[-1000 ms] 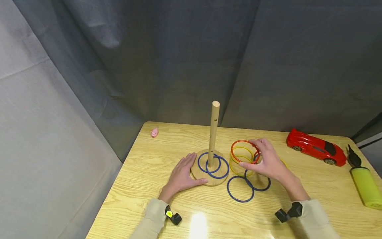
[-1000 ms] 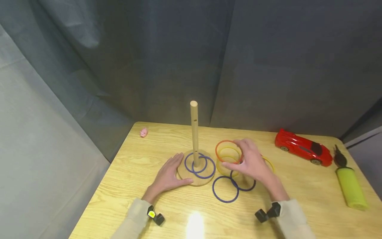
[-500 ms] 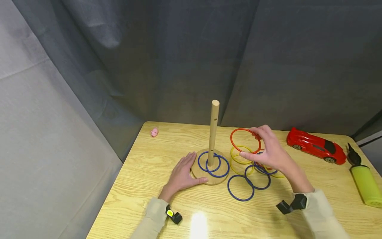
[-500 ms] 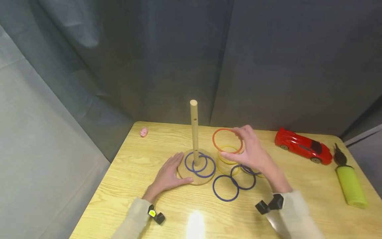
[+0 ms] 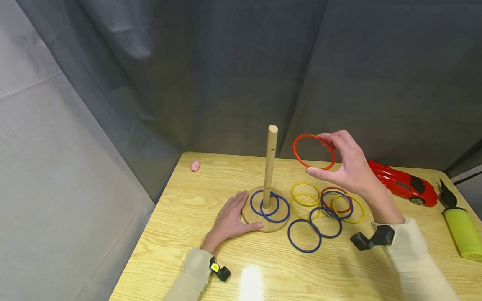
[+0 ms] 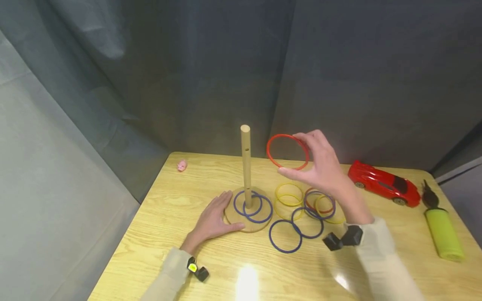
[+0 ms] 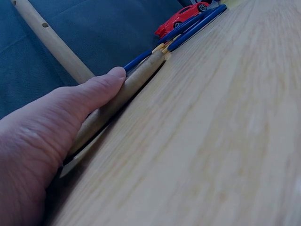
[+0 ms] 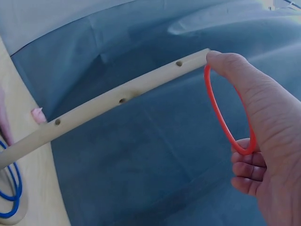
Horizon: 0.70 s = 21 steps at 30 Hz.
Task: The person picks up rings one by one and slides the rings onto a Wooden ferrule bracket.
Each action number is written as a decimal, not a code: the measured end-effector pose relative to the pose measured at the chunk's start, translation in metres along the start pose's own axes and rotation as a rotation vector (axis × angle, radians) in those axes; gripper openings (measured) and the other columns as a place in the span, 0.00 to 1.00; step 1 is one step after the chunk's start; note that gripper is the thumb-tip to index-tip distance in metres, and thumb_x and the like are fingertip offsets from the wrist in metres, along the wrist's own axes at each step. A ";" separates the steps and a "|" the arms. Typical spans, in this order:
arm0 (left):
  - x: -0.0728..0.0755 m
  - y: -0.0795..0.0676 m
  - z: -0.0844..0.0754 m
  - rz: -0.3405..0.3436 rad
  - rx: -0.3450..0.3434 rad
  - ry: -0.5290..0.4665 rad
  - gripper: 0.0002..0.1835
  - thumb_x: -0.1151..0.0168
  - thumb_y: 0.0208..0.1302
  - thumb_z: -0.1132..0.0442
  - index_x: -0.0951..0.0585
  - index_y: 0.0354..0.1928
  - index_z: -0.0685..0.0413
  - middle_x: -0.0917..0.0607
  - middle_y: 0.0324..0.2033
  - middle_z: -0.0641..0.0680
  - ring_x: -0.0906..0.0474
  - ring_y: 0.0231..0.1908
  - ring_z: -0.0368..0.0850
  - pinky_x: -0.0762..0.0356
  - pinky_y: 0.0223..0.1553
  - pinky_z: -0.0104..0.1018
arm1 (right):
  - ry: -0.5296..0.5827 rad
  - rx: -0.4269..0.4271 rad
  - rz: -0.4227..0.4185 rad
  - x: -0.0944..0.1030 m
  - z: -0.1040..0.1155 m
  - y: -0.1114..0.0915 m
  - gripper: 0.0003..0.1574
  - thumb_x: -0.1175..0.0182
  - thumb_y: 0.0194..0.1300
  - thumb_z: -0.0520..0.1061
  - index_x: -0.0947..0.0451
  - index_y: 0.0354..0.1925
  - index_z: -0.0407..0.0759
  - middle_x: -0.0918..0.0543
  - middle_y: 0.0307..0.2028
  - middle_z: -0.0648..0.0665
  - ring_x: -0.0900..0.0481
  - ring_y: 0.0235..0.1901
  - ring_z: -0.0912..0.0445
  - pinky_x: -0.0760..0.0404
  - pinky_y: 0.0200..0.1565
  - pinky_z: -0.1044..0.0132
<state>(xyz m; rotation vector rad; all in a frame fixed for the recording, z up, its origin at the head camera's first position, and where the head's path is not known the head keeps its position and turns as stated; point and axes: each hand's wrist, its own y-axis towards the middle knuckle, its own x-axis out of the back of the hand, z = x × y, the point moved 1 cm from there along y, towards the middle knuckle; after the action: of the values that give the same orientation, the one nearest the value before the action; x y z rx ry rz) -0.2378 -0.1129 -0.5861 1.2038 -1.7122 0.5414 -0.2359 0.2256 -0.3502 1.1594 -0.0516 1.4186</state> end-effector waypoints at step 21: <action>0.001 -0.001 0.003 -0.018 0.004 -0.009 0.68 0.39 0.51 0.15 0.46 0.83 0.53 0.43 0.82 0.51 0.51 0.82 0.47 0.54 0.82 0.44 | 0.068 0.137 -0.068 -0.002 0.045 0.050 0.50 0.14 0.40 0.47 0.20 0.63 0.44 0.24 0.45 0.47 0.29 0.46 0.57 0.30 0.47 0.70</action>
<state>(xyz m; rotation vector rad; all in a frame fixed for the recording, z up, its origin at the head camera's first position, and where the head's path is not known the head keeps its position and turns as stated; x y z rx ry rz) -0.2383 -0.1160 -0.5871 1.2251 -1.7069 0.5293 -0.2486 0.1824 -0.2997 1.2130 0.1336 1.4171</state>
